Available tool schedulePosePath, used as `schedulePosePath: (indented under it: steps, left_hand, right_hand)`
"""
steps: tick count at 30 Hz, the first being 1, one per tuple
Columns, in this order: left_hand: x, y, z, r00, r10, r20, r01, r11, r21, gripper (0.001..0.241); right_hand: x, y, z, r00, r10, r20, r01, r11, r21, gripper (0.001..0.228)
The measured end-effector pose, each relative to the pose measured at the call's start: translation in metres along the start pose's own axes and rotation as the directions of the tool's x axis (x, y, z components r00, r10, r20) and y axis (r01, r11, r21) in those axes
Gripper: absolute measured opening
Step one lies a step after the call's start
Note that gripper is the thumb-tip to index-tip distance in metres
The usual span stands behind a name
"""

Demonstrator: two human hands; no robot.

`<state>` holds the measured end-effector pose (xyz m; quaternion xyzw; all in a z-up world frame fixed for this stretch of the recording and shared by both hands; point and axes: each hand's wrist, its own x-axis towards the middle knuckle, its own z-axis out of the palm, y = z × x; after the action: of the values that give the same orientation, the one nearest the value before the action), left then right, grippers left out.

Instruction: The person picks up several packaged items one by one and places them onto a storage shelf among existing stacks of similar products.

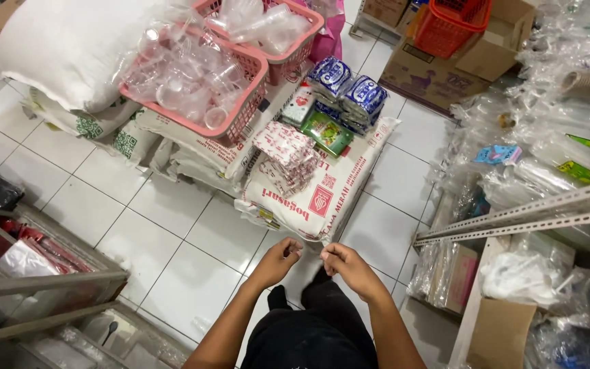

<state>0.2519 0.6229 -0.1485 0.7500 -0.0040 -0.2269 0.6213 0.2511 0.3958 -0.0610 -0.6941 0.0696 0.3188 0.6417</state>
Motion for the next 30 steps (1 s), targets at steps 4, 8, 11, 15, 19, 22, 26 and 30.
schedulePosePath:
  steps: [4,8,11,15,19,22,26,30]
  left_hand:
    - [0.035,0.004,-0.005,0.996,0.085,-0.016,-0.084,0.995,0.048,0.024]
    - [0.068,0.014,-0.006,0.997,0.068,-0.048,-0.065,0.996,0.066,0.024]
    - [0.099,0.033,-0.018,0.993,0.1,-0.064,-0.097,0.994,0.049,0.021]
    - [0.135,0.058,-0.027,0.999,0.017,-0.043,-0.012,0.994,0.108,0.02]
    - [0.162,0.071,-0.034,0.99,0.09,-0.107,-0.075,0.987,0.139,0.021]
    - [0.17,0.064,-0.031,0.985,0.101,-0.138,-0.085,0.99,0.116,0.021]
    - [0.182,0.04,-0.042,0.992,-0.002,-0.125,0.012,0.997,0.08,0.022]
    - [0.208,0.016,-0.056,0.991,-0.109,-0.079,0.11,0.994,0.009,0.023]
  right_hand:
    - [0.03,0.01,-0.025,0.995,0.078,-0.055,-0.077,0.997,0.016,0.022]
    - [0.073,0.013,-0.055,0.996,0.058,-0.068,-0.051,0.995,0.088,0.025]
    - [0.117,-0.009,-0.068,0.997,0.038,-0.062,-0.032,0.994,0.1,0.024]
    - [0.154,-0.028,-0.085,0.999,-0.019,-0.048,0.027,0.985,0.172,0.023]
    - [0.184,-0.037,-0.1,0.999,-0.03,0.021,0.025,0.977,0.214,0.022]
    - [0.193,-0.033,-0.11,0.999,-0.029,0.027,0.022,0.969,0.248,0.025]
    - [0.193,-0.019,-0.119,0.991,0.127,-0.04,-0.11,0.949,0.295,0.026]
    - [0.202,0.007,-0.129,0.976,0.19,-0.106,-0.132,0.904,0.406,0.023]
